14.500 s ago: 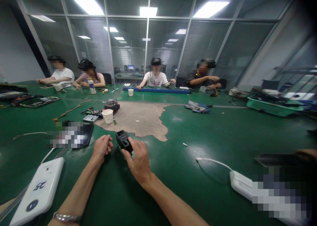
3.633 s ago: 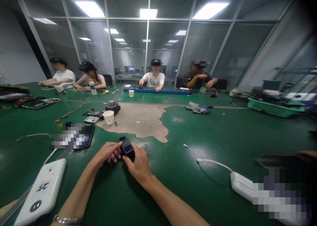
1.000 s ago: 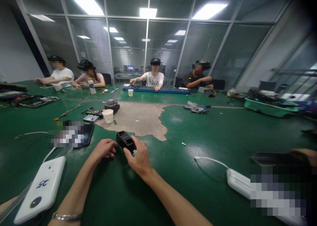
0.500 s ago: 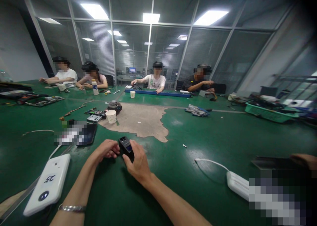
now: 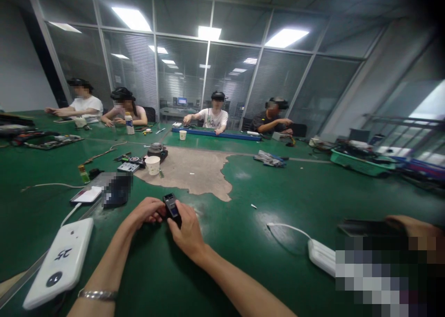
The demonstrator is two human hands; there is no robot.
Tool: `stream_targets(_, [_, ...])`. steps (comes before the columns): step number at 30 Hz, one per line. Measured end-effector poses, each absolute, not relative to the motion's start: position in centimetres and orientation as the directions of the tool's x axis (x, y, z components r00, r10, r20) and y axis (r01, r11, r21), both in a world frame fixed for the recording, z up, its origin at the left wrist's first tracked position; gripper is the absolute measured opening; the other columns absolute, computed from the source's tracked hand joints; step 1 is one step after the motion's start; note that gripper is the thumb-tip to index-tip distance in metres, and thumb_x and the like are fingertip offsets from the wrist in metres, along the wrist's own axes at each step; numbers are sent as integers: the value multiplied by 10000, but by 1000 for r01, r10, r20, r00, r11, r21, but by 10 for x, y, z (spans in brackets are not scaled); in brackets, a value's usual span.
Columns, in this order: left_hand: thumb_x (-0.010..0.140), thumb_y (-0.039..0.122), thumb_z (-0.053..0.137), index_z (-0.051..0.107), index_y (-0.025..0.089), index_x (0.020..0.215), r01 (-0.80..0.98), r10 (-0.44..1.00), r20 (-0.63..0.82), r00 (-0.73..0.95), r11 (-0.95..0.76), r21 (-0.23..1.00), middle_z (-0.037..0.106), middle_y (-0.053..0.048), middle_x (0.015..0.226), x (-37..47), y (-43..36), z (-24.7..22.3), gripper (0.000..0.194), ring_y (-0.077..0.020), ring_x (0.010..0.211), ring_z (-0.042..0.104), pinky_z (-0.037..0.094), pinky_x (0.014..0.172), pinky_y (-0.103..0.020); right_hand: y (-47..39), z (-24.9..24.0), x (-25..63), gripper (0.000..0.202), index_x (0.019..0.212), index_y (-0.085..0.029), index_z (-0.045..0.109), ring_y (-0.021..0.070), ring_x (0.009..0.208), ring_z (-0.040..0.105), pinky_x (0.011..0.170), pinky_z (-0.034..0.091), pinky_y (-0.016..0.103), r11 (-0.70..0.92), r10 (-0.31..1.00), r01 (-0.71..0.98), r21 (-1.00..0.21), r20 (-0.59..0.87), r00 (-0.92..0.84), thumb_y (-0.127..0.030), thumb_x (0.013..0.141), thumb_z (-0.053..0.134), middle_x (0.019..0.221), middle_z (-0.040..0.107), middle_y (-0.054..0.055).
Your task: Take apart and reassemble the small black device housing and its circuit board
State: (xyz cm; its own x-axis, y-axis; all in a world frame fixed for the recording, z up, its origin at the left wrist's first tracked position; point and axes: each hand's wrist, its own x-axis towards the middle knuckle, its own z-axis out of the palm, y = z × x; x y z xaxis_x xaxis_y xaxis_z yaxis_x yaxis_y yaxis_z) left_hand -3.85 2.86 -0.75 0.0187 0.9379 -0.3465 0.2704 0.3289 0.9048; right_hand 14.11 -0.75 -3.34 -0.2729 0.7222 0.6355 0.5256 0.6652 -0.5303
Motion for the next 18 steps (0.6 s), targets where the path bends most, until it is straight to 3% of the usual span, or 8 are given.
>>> stream_targets(10, [668,357,499,581,135,736,291,927,-376,0,360,886,677,-82,699,-38,26,-1,246,-118,512,598,361,434,-175,-3,-11,153,526,1322,-180,437,223,1133,500,994,385,380,646,737,409,-645,666,-115,-281,825,578,1239,552,92])
stream_targets(18, [650,376,533,581,133,749,314,922,-386,15,362,878,682,-86,694,-38,29,-6,267,-125,522,599,355,437,-181,31,-27,181,473,1262,-146,498,249,1102,521,975,393,401,524,784,531,-666,620,4,-268,810,565,1194,574,123])
